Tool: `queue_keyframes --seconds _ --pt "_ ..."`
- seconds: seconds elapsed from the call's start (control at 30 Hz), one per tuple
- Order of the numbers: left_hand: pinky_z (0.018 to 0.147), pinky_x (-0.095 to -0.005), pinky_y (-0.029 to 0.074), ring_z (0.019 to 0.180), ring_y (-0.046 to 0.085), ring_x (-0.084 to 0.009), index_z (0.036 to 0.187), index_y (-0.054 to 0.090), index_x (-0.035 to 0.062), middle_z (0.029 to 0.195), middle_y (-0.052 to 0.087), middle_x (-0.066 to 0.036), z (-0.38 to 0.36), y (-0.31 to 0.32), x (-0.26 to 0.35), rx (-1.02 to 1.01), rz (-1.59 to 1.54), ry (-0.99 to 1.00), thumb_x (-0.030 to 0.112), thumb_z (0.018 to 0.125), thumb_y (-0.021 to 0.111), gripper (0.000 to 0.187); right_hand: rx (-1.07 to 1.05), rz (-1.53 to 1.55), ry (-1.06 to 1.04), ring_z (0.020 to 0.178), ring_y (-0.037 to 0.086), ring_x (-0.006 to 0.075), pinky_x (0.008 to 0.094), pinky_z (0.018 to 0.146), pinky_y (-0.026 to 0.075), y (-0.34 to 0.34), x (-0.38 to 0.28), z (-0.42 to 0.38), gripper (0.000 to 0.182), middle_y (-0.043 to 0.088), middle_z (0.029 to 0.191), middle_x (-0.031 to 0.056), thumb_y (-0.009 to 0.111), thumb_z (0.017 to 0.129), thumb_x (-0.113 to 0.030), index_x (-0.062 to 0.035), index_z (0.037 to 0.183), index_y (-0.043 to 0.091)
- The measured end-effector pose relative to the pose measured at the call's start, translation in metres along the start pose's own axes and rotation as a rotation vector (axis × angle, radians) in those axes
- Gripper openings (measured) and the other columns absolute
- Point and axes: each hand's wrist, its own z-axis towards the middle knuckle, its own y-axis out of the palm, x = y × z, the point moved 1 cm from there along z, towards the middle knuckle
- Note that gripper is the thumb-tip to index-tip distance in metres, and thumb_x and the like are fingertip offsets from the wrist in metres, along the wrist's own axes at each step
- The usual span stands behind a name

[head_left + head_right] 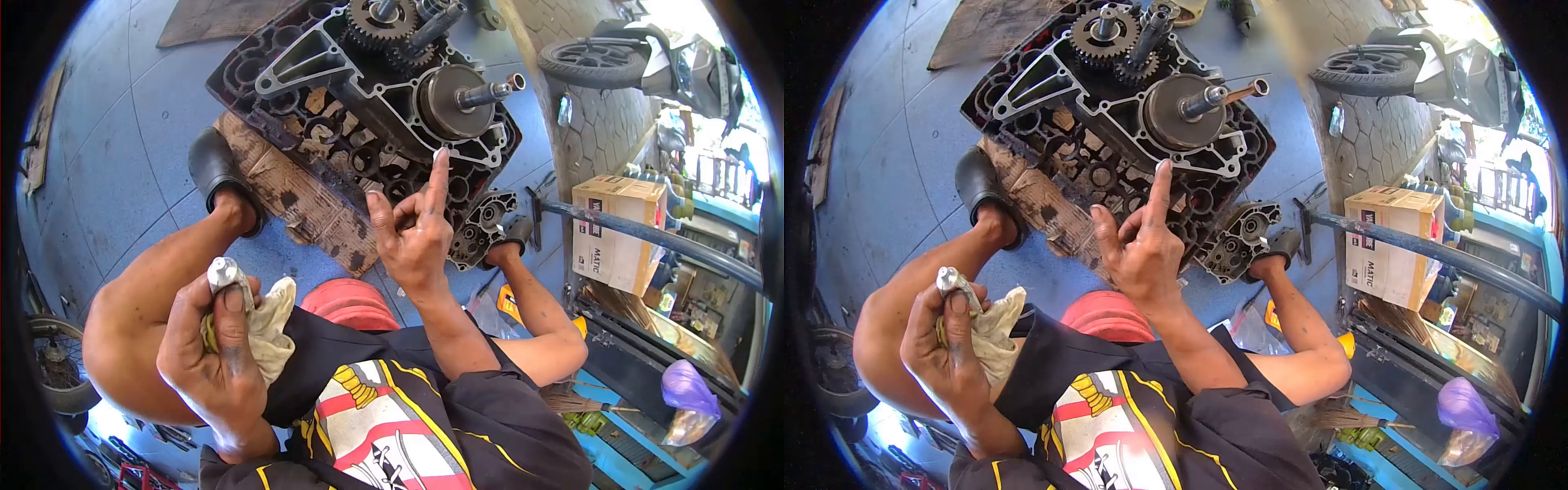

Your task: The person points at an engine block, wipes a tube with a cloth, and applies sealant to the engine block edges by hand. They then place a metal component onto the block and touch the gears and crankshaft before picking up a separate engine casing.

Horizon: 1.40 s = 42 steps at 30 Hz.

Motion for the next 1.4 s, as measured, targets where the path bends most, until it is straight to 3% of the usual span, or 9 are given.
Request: queue_keyframes --seconds 0.17,0.37,0.7,0.87,1.03,1.2,1.27,1.3,1.4 --pt "0.075 -0.0294 0.056 0.081 0.070 -0.0165 0.104 0.067 -0.0069 0.088 0.072 -0.012 0.003 -0.004 0.004 -0.016 0.054 0.031 0.004 0.098 0.064 0.012 -0.026 -0.068 -0.014 0.046 0.053 0.0102 0.0247 0.046 0.042 0.012 -0.004 0.005 0.104 0.055 0.058 0.0022 0.075 0.093 -0.031 0.0085 0.158 0.003" --pt "0.075 -0.0309 0.057 0.079 0.071 -0.0187 0.101 0.067 -0.0053 0.087 0.073 -0.013 0.004 -0.005 0.002 -0.007 0.050 -0.002 0.003 0.097 0.064 0.010 -0.047 -0.398 -0.042 0.045 0.063 0.0216 0.0333 0.041 0.047 0.028 -0.002 0.011 0.114 0.058 0.054 0.0028 0.069 0.095 -0.047 0.0215 0.150 -0.002" --pt "0.074 -0.0317 0.058 0.079 0.071 -0.0192 0.100 0.068 -0.0065 0.087 0.073 -0.014 0.010 -0.013 0.000 -0.008 0.060 -0.013 0.001 0.096 0.065 0.009 -0.021 -0.464 -0.052 0.046 0.065 0.0309 0.0394 0.041 0.049 0.055 -0.020 0.022 0.116 0.060 0.051 0.0119 0.062 0.096 -0.056 0.0242 0.148 -0.003" --pt "0.074 -0.0314 0.057 0.080 0.071 -0.0189 0.101 0.067 -0.0072 0.087 0.073 -0.014 0.012 -0.018 -0.001 -0.036 0.077 0.002 0.001 0.096 0.065 0.010 -0.029 -0.504 -0.011 0.051 0.067 0.0382 0.0439 0.043 0.051 0.069 -0.032 0.033 0.114 0.065 0.058 0.0218 0.057 0.097 -0.059 0.0216 0.150 -0.003" --pt "0.073 -0.0293 0.057 0.079 0.069 -0.0171 0.102 0.067 -0.0075 0.087 0.073 -0.013 0.012 -0.020 -0.005 -0.024 0.028 0.001 0.003 0.097 0.065 0.012 -0.073 -0.449 -0.046 0.060 0.071 0.0391 0.0462 0.047 0.055 0.070 -0.047 0.041 0.114 0.071 0.089 0.0314 0.059 0.095 -0.059 0.0202 0.151 -0.001" --pt "0.072 -0.0287 0.057 0.078 0.069 -0.0159 0.102 0.067 -0.0079 0.087 0.073 -0.013 0.009 -0.020 -0.007 0.007 0.008 -0.016 0.004 0.097 0.065 0.013 -0.034 -0.486 0.053 0.063 0.072 0.0365 0.0439 0.048 0.056 0.070 -0.038 0.042 0.114 0.071 0.093 0.0320 0.057 0.095 -0.060 0.0205 0.151 -0.002" --pt "0.072 -0.0284 0.057 0.078 0.069 -0.0157 0.102 0.067 -0.0081 0.087 0.073 -0.014 0.009 -0.021 -0.008 -0.020 0.011 -0.001 0.004 0.097 0.065 0.013 -0.099 -0.594 -0.007 0.059 0.071 0.0348 0.0419 0.046 0.055 0.077 -0.030 0.037 0.115 0.071 0.083 0.0277 0.055 0.096 -0.062 0.0208 0.151 -0.002" --pt "0.072 -0.0286 0.057 0.078 0.069 -0.0158 0.103 0.067 -0.0082 0.088 0.073 -0.014 0.009 -0.021 -0.007 -0.037 0.020 -0.002 0.004 0.097 0.065 0.013 -0.121 -0.593 -0.032 0.053 0.069 0.0317 0.0399 0.043 0.053 0.077 -0.034 0.034 0.114 0.069 0.071 0.0204 0.054 0.096 -0.063 0.0204 0.151 0.001" --pt "0.073 -0.0289 0.057 0.078 0.069 -0.0159 0.104 0.067 -0.0081 0.088 0.073 -0.014 0.009 -0.020 -0.006 -0.025 -0.016 0.002 0.004 0.098 0.065 0.014 -0.013 -0.551 -0.059 0.048 0.066 0.0286 0.0386 0.040 0.052 0.073 -0.044 0.036 0.112 0.066 0.063 0.0153 0.055 0.096 -0.063 0.0199 0.152 0.004"
